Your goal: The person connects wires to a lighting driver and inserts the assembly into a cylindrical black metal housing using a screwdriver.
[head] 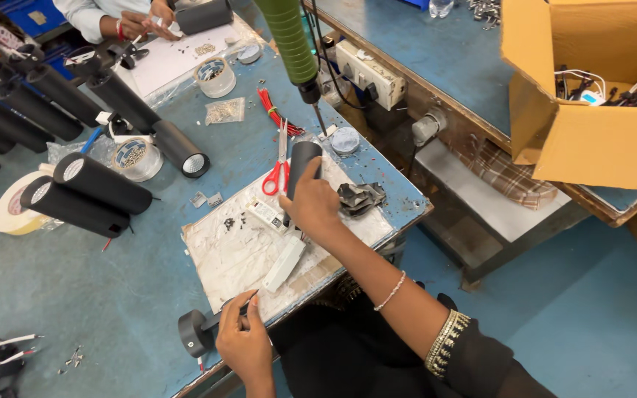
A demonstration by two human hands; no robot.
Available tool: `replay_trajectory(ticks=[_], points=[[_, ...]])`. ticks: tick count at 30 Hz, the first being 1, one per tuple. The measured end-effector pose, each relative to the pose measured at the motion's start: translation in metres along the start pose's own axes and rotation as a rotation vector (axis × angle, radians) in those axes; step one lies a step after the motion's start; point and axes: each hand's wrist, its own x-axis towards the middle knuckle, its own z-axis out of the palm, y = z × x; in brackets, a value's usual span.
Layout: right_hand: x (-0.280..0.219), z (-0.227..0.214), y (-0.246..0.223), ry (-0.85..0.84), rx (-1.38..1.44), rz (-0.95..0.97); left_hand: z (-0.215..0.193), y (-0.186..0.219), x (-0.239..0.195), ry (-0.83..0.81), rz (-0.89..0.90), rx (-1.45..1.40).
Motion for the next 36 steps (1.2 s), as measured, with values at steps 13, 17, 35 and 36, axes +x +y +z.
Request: replay_trajectory(ticks=[13,17,35,36], points=[[-0.036,0.061,-0.043,0.324,-0.838,-0.137,0.006,0.000,0.000,0.071,0.076,0.042],[-0.041,0.058,-0.055,0.270,-1.024,-0.171,0.006,0.000,-0.002,0.080,0.068,0.068],[-0.028,0.017,0.013,0.046,-0.482,-0.209,-0.013,0.006,-0.001,-0.081,-0.030,-0.213],[-0.029,0.006,0.015,0.009,-0.379,-0.222,-0.015,0.007,-0.001,-0.107,-0.053,-0.230]])
